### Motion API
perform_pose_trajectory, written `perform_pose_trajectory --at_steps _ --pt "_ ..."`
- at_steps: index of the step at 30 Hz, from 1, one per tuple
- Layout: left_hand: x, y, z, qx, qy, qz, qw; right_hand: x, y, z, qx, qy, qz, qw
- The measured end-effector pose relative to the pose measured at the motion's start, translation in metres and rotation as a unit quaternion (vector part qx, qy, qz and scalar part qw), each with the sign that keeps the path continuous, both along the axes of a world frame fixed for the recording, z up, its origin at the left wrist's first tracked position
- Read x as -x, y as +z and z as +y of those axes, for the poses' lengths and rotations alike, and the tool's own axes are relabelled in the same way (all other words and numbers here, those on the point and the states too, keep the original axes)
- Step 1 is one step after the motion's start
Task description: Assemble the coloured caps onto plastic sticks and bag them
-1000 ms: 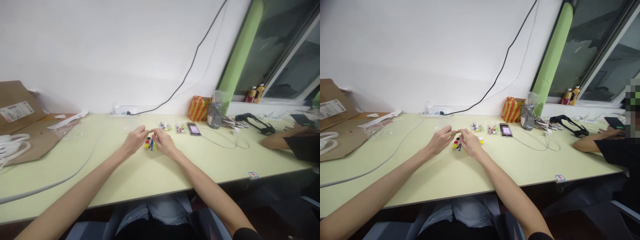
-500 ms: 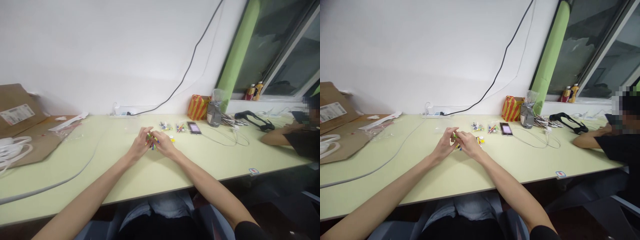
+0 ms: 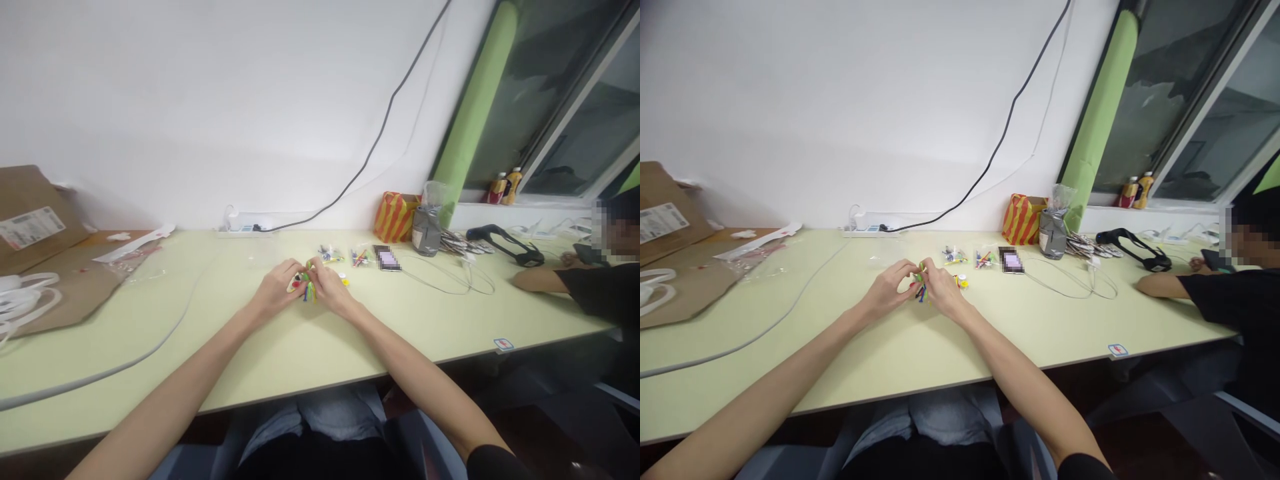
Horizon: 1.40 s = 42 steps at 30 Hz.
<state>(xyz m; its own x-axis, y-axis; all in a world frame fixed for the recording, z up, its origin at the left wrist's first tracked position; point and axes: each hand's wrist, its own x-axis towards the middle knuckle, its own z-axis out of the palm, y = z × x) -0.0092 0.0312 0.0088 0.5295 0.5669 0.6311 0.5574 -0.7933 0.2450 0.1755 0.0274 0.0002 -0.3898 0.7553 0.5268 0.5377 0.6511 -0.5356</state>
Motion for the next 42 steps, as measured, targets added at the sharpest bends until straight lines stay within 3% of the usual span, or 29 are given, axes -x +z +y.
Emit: perform_pose_trajectory --at_steps 4,8,16,22,26,30,34,38,42 --pt "-0.005 -0.001 -0.003 0.013 0.037 0.019 0.999 -0.004 0.008 -0.003 0.016 0.061 0.054 0.997" --pt "-0.004 -0.002 -0.003 0.029 0.035 0.063 0.997 -0.006 0.010 -0.006 0.028 0.079 0.068 0.994" --pt "-0.003 0.000 -0.003 -0.018 0.035 0.107 0.993 -0.004 0.006 -0.004 0.086 0.128 0.107 0.982" --pt "-0.006 -0.002 -0.007 0.098 -0.012 0.062 0.993 -0.005 0.004 0.000 0.175 0.195 0.163 0.951" --pt "-0.004 -0.002 -0.007 0.106 -0.004 0.032 0.994 -0.005 0.002 0.003 0.197 0.218 0.187 0.937" --pt "0.001 -0.001 -0.005 0.111 0.019 0.014 0.993 -0.006 0.004 0.005 0.170 0.177 0.189 0.951" --pt "0.001 -0.001 -0.005 0.129 0.047 0.006 0.991 -0.016 0.008 0.016 0.103 0.041 0.190 0.975" --pt "-0.001 -0.004 -0.001 0.135 0.067 -0.014 0.988 -0.040 0.006 0.033 0.158 -0.046 0.219 0.962" --pt "0.001 -0.007 0.003 0.138 0.072 -0.021 0.988 -0.060 0.000 0.044 0.191 -0.101 0.146 0.965"
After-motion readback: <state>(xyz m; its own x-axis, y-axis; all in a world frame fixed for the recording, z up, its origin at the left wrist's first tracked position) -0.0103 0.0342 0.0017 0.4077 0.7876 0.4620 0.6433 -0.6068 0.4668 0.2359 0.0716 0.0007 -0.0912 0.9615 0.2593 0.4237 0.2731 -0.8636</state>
